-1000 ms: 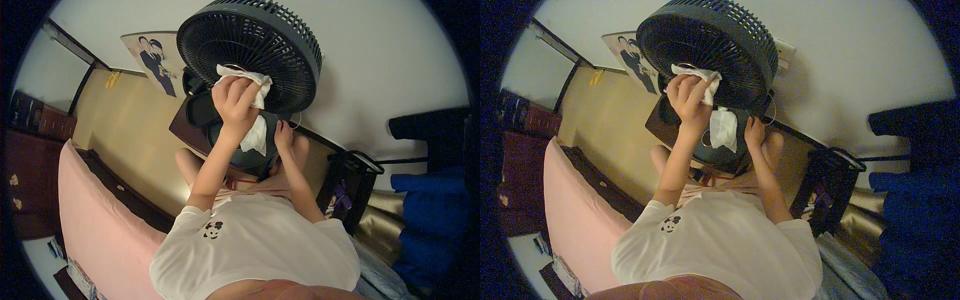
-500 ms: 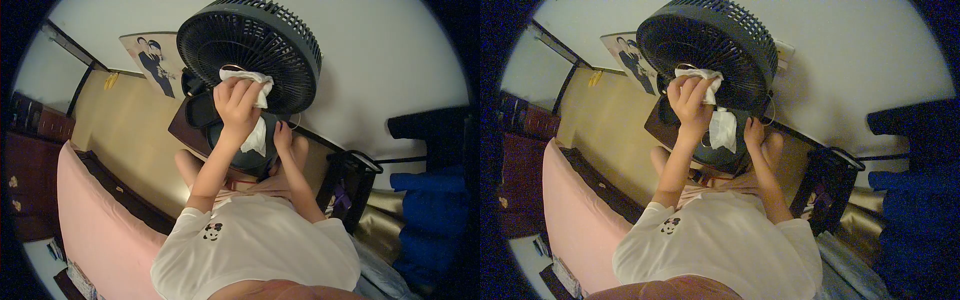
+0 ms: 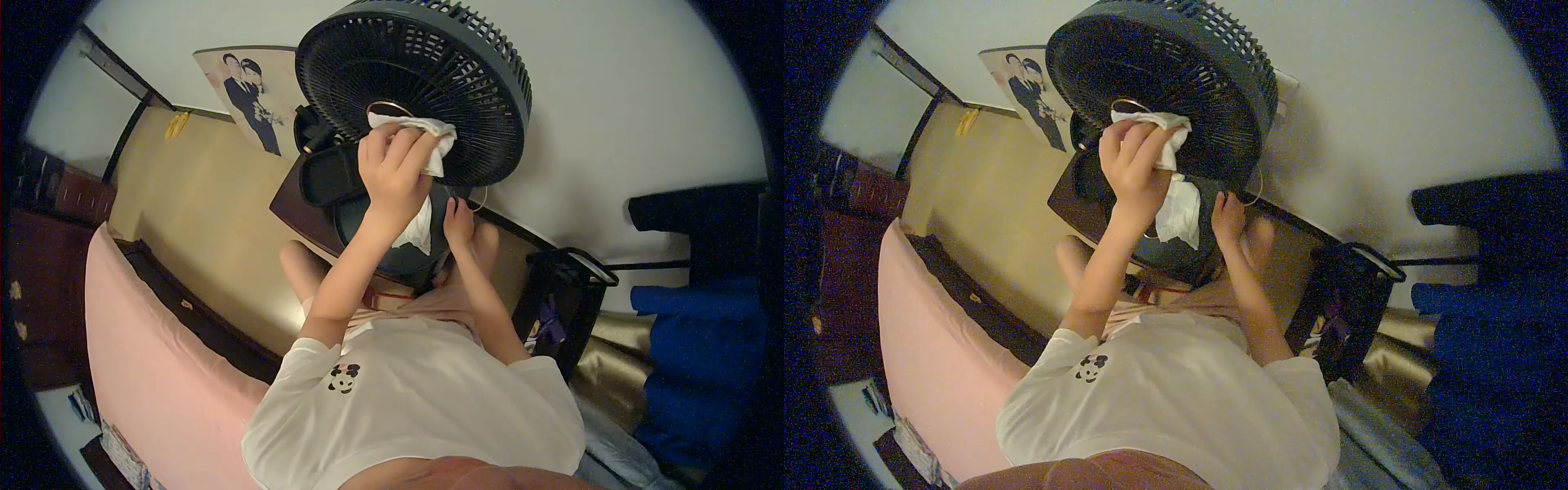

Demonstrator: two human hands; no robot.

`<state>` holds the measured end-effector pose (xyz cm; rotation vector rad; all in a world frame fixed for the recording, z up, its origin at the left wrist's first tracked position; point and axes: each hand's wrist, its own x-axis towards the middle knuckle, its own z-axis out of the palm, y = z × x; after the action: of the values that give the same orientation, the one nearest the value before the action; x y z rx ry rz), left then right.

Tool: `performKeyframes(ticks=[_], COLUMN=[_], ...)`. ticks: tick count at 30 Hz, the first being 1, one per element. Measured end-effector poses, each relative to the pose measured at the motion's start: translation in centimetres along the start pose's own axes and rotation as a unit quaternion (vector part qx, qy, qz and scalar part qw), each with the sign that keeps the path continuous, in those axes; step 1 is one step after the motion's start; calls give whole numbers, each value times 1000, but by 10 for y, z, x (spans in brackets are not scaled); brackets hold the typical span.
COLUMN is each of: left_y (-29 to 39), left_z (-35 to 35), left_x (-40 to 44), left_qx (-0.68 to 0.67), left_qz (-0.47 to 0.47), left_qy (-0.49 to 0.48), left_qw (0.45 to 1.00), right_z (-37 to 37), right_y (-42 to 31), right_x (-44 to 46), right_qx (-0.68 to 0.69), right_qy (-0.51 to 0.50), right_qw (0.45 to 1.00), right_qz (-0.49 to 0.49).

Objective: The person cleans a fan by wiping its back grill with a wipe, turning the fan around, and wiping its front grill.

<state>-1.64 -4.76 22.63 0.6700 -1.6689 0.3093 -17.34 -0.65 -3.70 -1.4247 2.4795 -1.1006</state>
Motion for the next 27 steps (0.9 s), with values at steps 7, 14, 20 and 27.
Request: performKeyframes(ticks=[7,14,20,27], left_y=[-8,-3,1,-1], left_z=[-5,-5,-5,2], left_x=[-14,-19,-21,-27], left_qx=[33,6,-45,-67], left_qz=[5,-23,-62,-60], left_qy=[36,23,-4,4], left_qw=[999,999,997,996], right_z=[-13,0,-17,-10], right_y=[-12,-3,-14,-3], right_x=[4,1,3,6], right_qx=[-11,7,13,2], right_qy=[-88,11,-86,-109], right_qw=[994,1000,993,992], right_qz=[67,15,74,67])
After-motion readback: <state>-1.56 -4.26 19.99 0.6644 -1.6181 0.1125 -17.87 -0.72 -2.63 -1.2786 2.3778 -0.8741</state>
